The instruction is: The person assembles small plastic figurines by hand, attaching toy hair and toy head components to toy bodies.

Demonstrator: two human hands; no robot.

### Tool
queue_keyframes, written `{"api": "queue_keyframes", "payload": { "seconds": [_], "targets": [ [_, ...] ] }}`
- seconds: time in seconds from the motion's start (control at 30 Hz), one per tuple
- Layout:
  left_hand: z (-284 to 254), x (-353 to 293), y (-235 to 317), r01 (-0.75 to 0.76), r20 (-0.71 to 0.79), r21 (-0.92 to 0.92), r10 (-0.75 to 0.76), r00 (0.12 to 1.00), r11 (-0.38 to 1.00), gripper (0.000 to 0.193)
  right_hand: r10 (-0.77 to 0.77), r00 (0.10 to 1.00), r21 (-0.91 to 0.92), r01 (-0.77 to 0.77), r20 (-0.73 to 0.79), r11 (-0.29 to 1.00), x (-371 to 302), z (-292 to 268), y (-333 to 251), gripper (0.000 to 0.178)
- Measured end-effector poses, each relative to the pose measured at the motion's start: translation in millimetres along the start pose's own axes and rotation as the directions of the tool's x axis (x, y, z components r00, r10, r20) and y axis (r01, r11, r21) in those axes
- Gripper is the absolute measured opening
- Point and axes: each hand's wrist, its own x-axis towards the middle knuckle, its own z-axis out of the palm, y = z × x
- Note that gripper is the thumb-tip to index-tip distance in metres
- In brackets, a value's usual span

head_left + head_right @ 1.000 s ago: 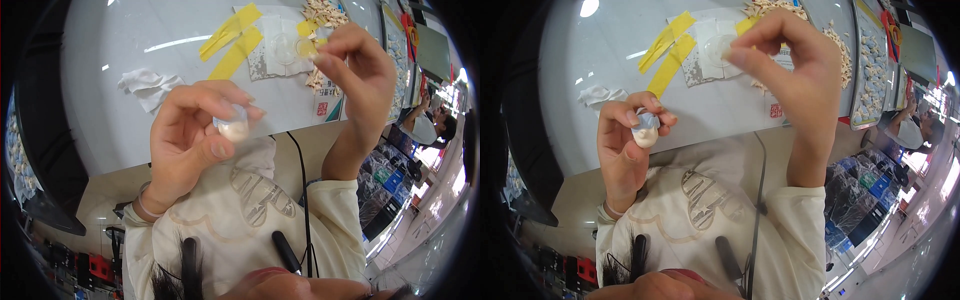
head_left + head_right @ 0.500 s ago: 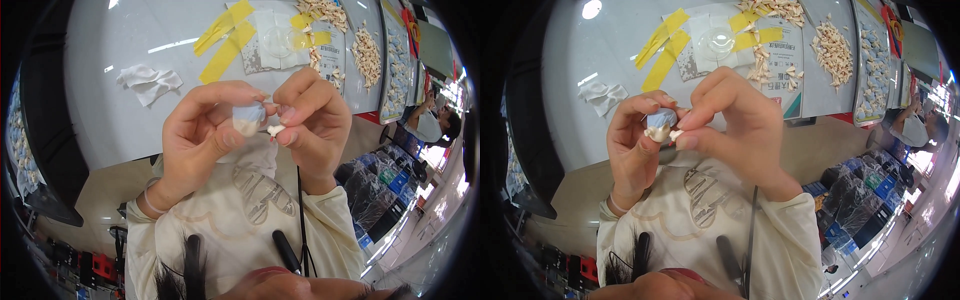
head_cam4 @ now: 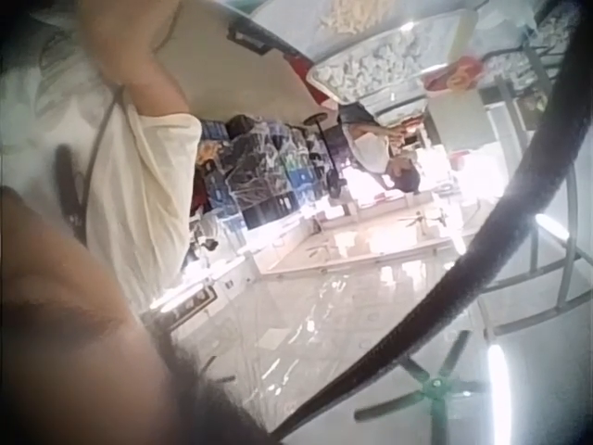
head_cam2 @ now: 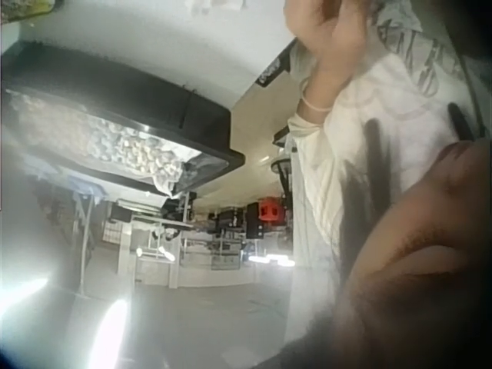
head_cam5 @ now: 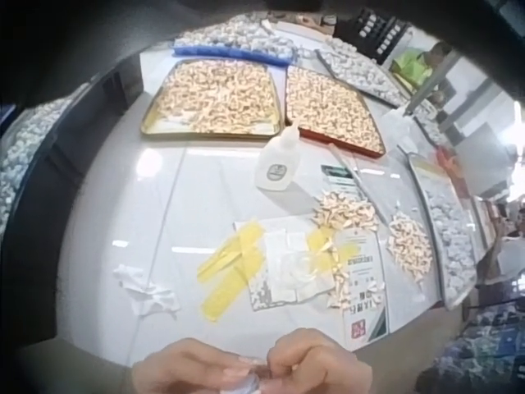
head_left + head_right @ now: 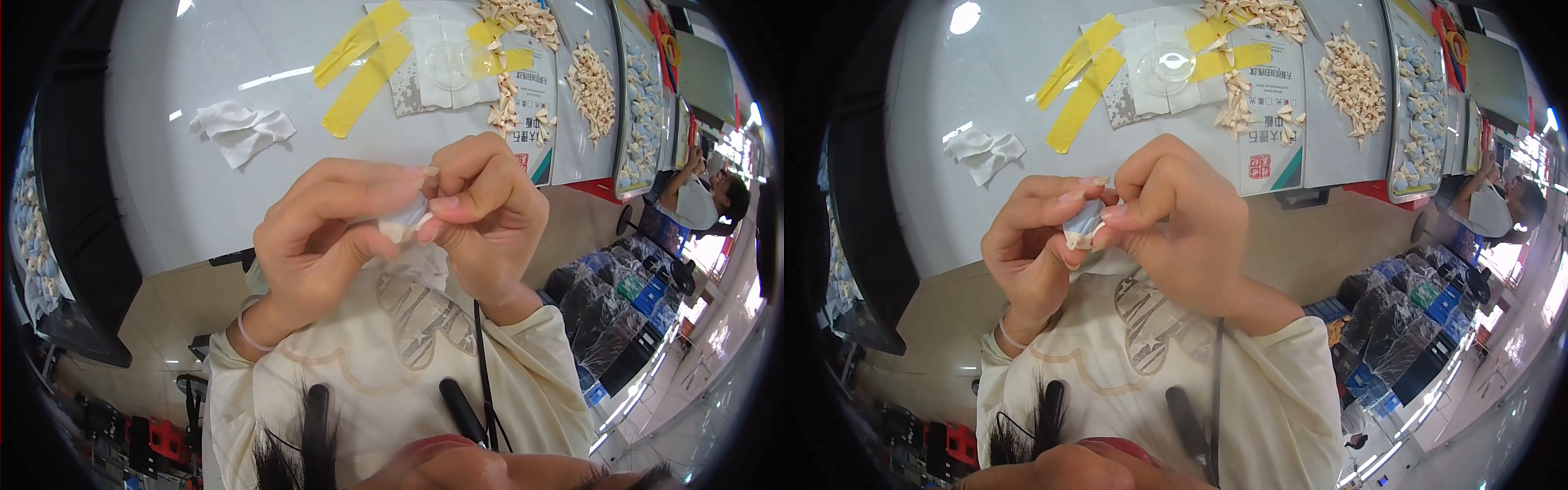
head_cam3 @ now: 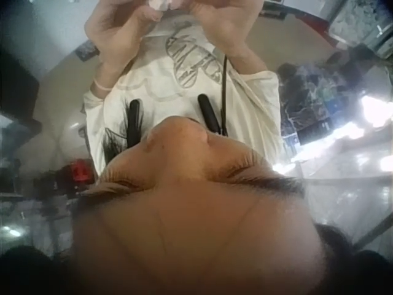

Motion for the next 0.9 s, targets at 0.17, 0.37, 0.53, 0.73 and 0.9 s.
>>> {"api": "queue_keyframes", "payload": {
  "seconds": [0.17,0.37,0.53,0.73,0.9],
  "targets": [
    [0,3,-2,-0.14,0.039,0.171,0.135,0.99,0.975,0.021,-0.033,0.999,-0.032,0.033,0.008,0.999,-1,0,-3,0.025],
    [-3,4,1,-0.037,-0.02,0.255,0.044,0.999,0.966,0.022,0.183,0.983,-0.033,-0.182,0.032,0.983,8,-9,-5,0.023],
    [-7,15,7,0.0,-0.06,0.052,0.003,0.998,0.999,0.027,-0.015,0.999,-0.297,-0.001,-0.052,0.955,30,-44,-6,0.015],
    [-16,25,9,0.125,-0.155,0.01,-0.122,0.98,0.992,0.033,-0.055,0.996,-0.637,0.0,-0.066,0.77,68,-108,13,0.012],
    [-16,27,11,0.149,-0.161,-0.037,-0.153,0.975,0.988,0.033,0.013,0.992,-0.782,0.092,0.127,0.617,82,-88,19,0.011]
  ]
}}
